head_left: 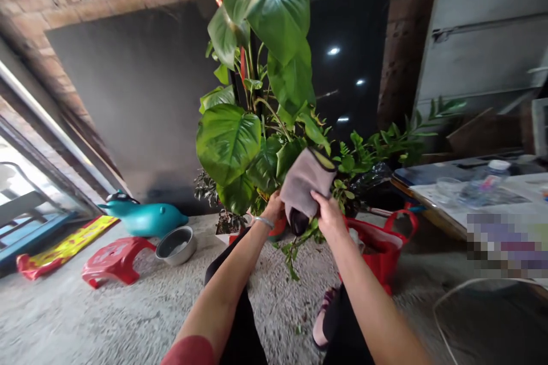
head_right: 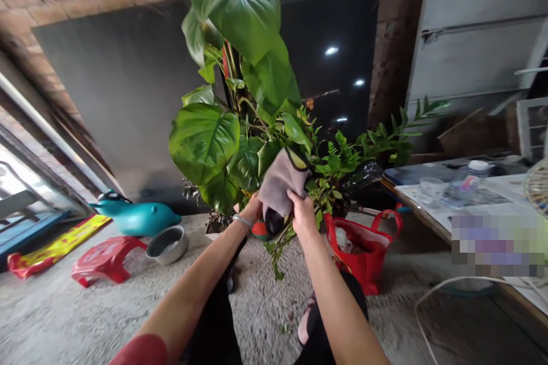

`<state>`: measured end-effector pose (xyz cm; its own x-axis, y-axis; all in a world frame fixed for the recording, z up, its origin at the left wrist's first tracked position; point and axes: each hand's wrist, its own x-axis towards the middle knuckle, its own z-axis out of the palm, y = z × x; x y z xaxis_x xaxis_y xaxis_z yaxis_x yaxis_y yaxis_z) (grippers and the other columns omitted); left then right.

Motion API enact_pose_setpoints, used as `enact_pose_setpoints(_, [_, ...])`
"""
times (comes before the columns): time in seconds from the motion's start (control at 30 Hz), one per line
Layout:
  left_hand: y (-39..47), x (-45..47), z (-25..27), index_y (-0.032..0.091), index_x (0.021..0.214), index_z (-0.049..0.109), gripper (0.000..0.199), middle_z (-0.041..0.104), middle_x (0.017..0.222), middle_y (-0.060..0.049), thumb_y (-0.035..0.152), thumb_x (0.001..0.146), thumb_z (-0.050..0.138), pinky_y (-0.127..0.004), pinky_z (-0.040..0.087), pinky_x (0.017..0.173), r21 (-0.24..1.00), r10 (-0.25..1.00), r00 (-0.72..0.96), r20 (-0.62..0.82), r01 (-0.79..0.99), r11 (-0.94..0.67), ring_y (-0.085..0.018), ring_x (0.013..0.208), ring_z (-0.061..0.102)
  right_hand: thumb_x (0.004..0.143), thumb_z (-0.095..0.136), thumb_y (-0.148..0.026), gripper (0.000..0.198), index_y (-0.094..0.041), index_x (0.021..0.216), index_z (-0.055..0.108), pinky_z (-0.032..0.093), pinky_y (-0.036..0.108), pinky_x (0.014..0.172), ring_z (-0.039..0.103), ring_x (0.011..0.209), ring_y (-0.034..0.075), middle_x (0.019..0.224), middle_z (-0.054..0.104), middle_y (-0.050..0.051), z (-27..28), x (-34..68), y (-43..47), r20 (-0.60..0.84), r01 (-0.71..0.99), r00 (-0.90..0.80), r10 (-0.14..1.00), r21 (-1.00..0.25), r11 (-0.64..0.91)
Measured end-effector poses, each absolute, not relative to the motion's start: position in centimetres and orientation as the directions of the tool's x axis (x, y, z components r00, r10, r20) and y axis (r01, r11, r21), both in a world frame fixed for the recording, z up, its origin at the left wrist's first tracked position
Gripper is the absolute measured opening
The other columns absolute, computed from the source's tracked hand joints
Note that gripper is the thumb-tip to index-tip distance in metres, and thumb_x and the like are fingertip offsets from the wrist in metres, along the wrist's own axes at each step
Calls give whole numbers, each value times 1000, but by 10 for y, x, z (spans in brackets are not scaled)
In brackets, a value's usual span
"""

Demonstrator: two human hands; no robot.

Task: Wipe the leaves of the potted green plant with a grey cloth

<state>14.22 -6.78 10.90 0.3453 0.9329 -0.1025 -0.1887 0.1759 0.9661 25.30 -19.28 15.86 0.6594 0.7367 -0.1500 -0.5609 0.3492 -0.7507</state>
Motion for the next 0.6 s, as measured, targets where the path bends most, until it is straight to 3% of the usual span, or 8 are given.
enact_pose_setpoints(0.17, [-66,136,105,20,86,67,22,71,88,-7,31,78,84,-32,57,82,973,959,268,-98,-177,148,-20,86,68,41,87,-25,35,-26,72,71,67,46,85,79,89,34,69,78,2,60,254,-251,-451,-714,604,657,-673,194])
enact_pose_setpoints(0.23, [-67,131,100,20,87,67,22,71,89,-6,33,80,83,-31,56,80,972,961,261,-94,-185,145,-19,82,68,42,89,-27,37,-26,75,71,67,45,85,80,90,34,71,78,2,48,252,-276,-479,-721,613,628,-664,198])
enact_pose_setpoints(0.37, [-71,133,91,22,83,64,21,69,84,-4,34,82,81,-30,56,76,971,955,283,-93,-188,150,-18,77,66,55,94,-39,44,-22,92,78,65,45,91,79,99,32,92,84,5,105,254,-275,-177,-527,720,671,-768,364])
enact_pose_setpoints(0.47, [-75,139,92,22,77,61,22,66,76,-3,34,81,79,-30,54,73,973,942,323,-94,-172,156,-18,74,64,61,92,-45,45,-18,94,79,62,44,93,77,102,31,96,83,8,165,264,-232,22,-397,741,671,-792,464])
enact_pose_setpoints(0.53, [-79,141,94,22,75,60,23,66,75,-4,34,81,79,-30,54,72,974,923,371,-98,-154,166,-19,73,64,57,90,-42,44,-19,92,77,61,41,93,75,104,29,94,82,5,183,271,-201,24,-398,757,653,-775,491])
enact_pose_setpoints(0.6, [-81,139,96,22,74,59,25,67,76,-4,35,81,80,-31,54,71,975,910,398,-113,-131,178,-19,71,64,51,87,-36,40,-22,87,75,61,40,93,75,104,29,89,81,2,176,272,-183,-86,-473,749,657,-763,440])
